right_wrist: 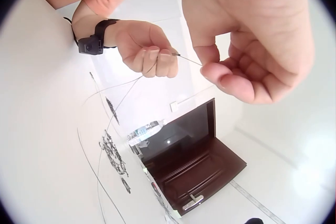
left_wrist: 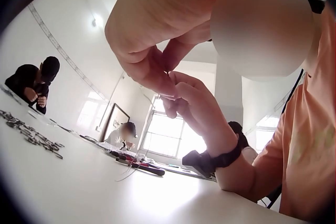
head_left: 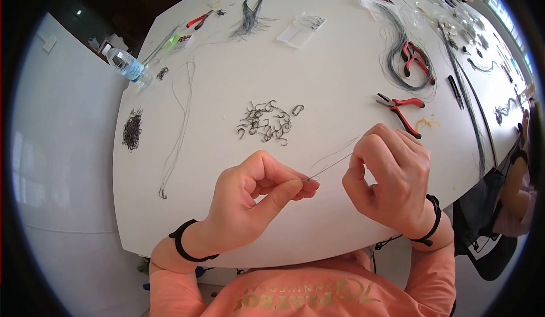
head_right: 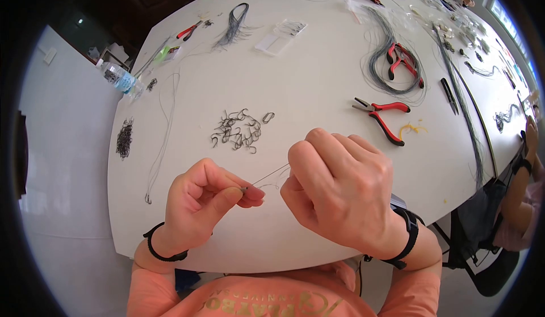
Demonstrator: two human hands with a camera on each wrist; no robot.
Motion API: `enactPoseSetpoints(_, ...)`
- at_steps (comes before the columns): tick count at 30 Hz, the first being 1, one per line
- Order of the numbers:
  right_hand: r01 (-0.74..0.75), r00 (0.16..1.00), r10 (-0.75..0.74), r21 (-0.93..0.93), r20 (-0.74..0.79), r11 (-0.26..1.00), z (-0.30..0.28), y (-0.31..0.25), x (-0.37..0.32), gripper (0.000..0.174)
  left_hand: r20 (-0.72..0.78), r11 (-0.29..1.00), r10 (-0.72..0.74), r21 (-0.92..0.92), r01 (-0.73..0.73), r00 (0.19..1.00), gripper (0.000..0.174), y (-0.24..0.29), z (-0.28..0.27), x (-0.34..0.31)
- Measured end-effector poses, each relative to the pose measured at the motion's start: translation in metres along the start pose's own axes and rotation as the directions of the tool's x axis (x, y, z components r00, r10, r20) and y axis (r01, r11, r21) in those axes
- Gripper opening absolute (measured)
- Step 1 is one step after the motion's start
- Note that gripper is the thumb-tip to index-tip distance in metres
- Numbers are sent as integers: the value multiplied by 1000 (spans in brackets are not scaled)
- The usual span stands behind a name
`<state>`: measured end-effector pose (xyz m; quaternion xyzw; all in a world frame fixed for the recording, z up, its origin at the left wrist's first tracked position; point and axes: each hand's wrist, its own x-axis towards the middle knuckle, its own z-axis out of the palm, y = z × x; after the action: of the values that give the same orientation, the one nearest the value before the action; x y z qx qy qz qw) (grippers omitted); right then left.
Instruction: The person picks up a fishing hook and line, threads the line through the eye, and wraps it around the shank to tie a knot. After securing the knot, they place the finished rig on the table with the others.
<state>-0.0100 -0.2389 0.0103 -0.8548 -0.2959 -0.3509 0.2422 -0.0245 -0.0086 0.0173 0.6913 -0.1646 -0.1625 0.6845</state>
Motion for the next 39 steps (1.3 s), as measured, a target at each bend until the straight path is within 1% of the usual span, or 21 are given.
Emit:
enactPoseSetpoints(4, -63, 998, 64, -42, 25, 997, -8, 4, 1, 23, 5, 999, -21, -40, 21, 1000, 14, -2, -1, 1)
enactPoseSetpoints(6, -129, 992, 127, -68, -25, 989, -14, 8, 2, 21, -4, 1000, -20, -17, 20, 1000, 11, -1, -2, 1)
enactPoseSetpoints(8, -134, 991, 130, -109, -42, 985, -21, 11, 5, 21, -12, 1000, -19, 6, 19, 1000, 9, 0, -2, 2)
enactPoseSetpoints(11, -309, 947, 293, -123, -134, 943, -30, 17, 7, 18, -25, 1000, -18, -18, 18, 1000, 10, -1, -4, 5)
enactPoseSetpoints(12, -308, 947, 292, -122, -134, 943, -33, 21, 7, 18, -38, 999, -25, -31, 23, 999, 10, -1, -5, 6)
enactPoseSetpoints(14, -341, 926, 299, -169, -230, 925, -39, 32, 6, 15, -52, 999, -30, -45, 28, 998, 10, -3, -7, 8)
enactPoseSetpoints(16, -397, 906, 350, -187, -239, 899, -47, 39, 4, 13, -64, 999, -23, -40, 21, 998, 10, -5, -9, 10)
enactPoseSetpoints(19, -508, 849, 415, -287, -328, 812, -55, 60, 0, 10, -84, 999, -26, -26, 24, 996, 10, -8, -12, 13)
enactPoseSetpoints(20, -508, 849, 416, -288, -327, 812, -59, 65, -1, 10, -83, 999, -27, -27, 25, 996, 10, -8, -13, 14)
enactPoseSetpoints(22, -599, 797, 497, -351, -342, 719, -65, 74, -3, 10, -92, 999, -31, -12, 30, 995, 9, -8, -14, 15)
enactPoseSetpoints(27, -660, 750, 570, -438, -336, 610, -79, 97, -12, 10, -105, 1000, -14, -8, 13, 994, 10, -9, -17, 17)
enactPoseSetpoints(29, -719, 657, 695, -520, -292, 461, -83, 104, -14, 7, -108, 1000, -10, -9, 9, 994, 10, -10, -17, 17)
enactPoseSetpoints(30, -718, 659, 694, -521, -292, 462, -81, 102, -15, 7, -106, 1000, -22, -18, 20, 994, 10, -9, -17, 17)
enactPoseSetpoints(32, -620, 773, 559, -538, -298, 571, -70, 87, -14, 14, -108, 999, -29, -26, 27, 994, 10, -9, -17, 18)
enactPoseSetpoints(33, -615, 784, 538, -509, -310, 602, -65, 80, -10, 24, -116, 999, -34, -23, 31, 993, 10, -9, -17, 18)
enactPoseSetpoints(34, -534, 845, 461, -384, -271, 753, -61, 63, -1, 25, -123, 999, -41, -20, 39, 992, 9, -8, -17, 17)
enactPoseSetpoints(35, -431, 894, 374, -243, -247, 869, -55, 42, 7, 26, -125, 999, -44, -18, 42, 991, 9, -8, -16, 16)
enactPoseSetpoints(36, -357, 914, 353, 16, -199, 934, -44, 25, 9, 31, -121, 999, -48, -12, 47, 991, 9, -6, -15, 15)
enactPoseSetpoints(37, -269, 960, 277, 139, -38, 953, -40, 9, 8, 33, -115, 999, -52, -6, 52, 992, 9, -5, -14, 14)
enactPoseSetpoints(38, -261, 965, 243, 291, 98, 920, -32, -5, 8, 35, -111, 998, -56, -4, 56, 992, 9, -3, -12, 13)
enactPoseSetpoints(39, -249, 957, 177, 338, 229, 908, -25, -14, 8, 36, -93, 998, -69, 8, 70, 993, 9, -2, -11, 11)
